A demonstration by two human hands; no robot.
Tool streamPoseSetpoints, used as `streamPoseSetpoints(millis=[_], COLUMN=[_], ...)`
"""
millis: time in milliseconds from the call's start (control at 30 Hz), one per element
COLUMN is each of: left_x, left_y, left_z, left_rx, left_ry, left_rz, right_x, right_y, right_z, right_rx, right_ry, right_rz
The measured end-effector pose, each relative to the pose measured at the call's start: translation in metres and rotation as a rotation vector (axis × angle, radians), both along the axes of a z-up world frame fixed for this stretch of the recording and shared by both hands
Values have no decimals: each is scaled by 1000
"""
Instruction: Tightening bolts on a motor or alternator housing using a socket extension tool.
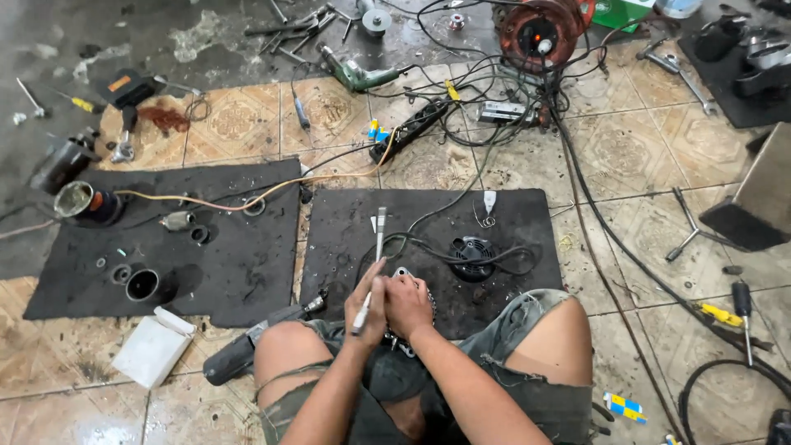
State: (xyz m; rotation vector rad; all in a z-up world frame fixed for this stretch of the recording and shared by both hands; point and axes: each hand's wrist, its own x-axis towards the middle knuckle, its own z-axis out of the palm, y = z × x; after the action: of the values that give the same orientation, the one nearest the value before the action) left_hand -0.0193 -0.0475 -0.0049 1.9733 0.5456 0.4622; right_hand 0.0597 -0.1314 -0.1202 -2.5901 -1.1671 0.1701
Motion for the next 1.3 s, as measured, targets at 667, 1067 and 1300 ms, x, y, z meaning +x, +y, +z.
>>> streamPoseSetpoints(millis=[667, 1067, 1300], left_x=[63, -218, -264], left_y=[62, 163, 153], left_z=[-19, -182, -265], left_rx=[445, 139, 166], left_ry=[661, 815, 999], left_rz=[-224, 898, 783], right_x=[9, 9, 12], right_y=[-3, -6, -6], right_z=[12, 25, 20], right_rx=[-9, 120, -7], right_ry=[24, 109, 170], right_rz=[2, 23, 38])
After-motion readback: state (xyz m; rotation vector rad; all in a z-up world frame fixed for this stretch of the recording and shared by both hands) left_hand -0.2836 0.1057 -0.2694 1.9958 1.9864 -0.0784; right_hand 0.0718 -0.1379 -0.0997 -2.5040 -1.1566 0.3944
